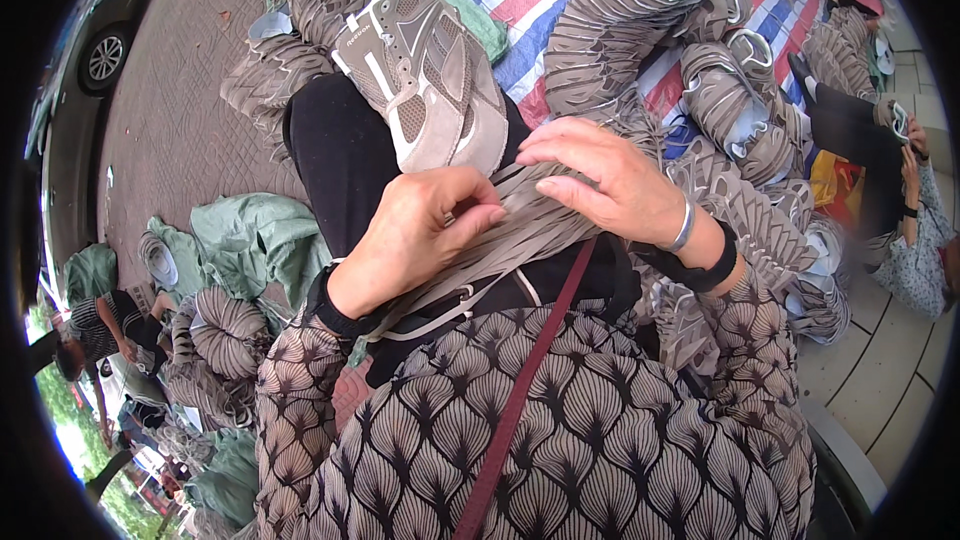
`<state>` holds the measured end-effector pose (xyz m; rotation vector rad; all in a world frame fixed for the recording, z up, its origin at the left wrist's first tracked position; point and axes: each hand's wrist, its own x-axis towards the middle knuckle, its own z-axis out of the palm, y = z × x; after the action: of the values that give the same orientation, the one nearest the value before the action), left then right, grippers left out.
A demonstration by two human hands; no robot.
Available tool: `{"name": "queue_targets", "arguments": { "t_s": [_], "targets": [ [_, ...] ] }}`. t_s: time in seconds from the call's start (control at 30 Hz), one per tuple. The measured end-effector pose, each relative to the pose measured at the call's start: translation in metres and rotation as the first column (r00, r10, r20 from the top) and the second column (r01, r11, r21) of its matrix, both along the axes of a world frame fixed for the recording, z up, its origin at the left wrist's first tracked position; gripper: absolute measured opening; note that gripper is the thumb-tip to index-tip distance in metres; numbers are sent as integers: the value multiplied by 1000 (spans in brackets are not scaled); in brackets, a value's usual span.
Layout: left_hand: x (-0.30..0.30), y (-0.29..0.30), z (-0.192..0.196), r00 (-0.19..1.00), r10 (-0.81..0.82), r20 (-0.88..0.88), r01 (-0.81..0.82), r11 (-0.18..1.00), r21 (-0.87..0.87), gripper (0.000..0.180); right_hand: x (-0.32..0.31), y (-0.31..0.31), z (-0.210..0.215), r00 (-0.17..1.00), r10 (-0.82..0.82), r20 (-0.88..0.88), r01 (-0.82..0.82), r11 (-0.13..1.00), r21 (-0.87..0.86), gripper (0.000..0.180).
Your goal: Lacing a pair of athletic shoes.
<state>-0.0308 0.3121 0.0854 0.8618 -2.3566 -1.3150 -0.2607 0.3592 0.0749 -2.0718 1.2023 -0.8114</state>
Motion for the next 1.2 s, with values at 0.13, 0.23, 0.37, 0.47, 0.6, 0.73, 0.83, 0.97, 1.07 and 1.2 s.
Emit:
{"name": "queue_targets", "arguments": {
  "t_s": [0.13, 0.23, 0.37, 0.47, 0.6, 0.73, 0.83, 0.97, 1.07, 1.2],
  "targets": [
    [0, 0, 7, 998, 30, -60, -26, 998, 64, 11, 13, -6, 4, 982, 91, 166, -118, 980, 161, 23],
    [1, 0, 9, 992, 37, -122, -27, 996, 83, 17, 10, -13, 8, 965, 197, 172, -241, 924, 297, 20],
    [9, -3, 15, 998, -15, -62, 31, 966, 258, 23, 5, -14, 10, 953, 123, 276, -243, 855, 458, 12],
    [10, -5, 18, 998, 29, -55, -7, 931, 365, 27, 3, -15, 10, 915, -29, 401, -208, 821, 532, 21],
    [8, -6, 16, 991, 68, -112, -26, 940, 341, 27, 13, -20, 12, 957, 214, 197, -261, 929, 260, 29],
    [9, -8, 11, 976, 168, -136, -80, 866, 493, 29, 25, -12, 8, 997, 65, 39, -62, 995, -77, 31],
    [9, -11, 9, 971, 209, -112, -99, 787, 609, 28, 21, -12, -2, 989, 133, 69, -132, 991, -21, 24],
    [2, -18, 0, 981, 117, -158, -133, 987, -93, 31, 10, -16, 6, 976, 121, 182, -134, 989, 57, 19],
    [-5, -18, 20, 996, -51, -77, 46, 997, -66, 32, 5, -23, 17, 967, 124, 222, -136, 990, 38, 17],
    [-7, -9, 27, 988, 4, -153, -23, 992, -120, 18, 3, -25, 42, 985, -26, 172, 54, 985, -161, 14]
  ]
}}
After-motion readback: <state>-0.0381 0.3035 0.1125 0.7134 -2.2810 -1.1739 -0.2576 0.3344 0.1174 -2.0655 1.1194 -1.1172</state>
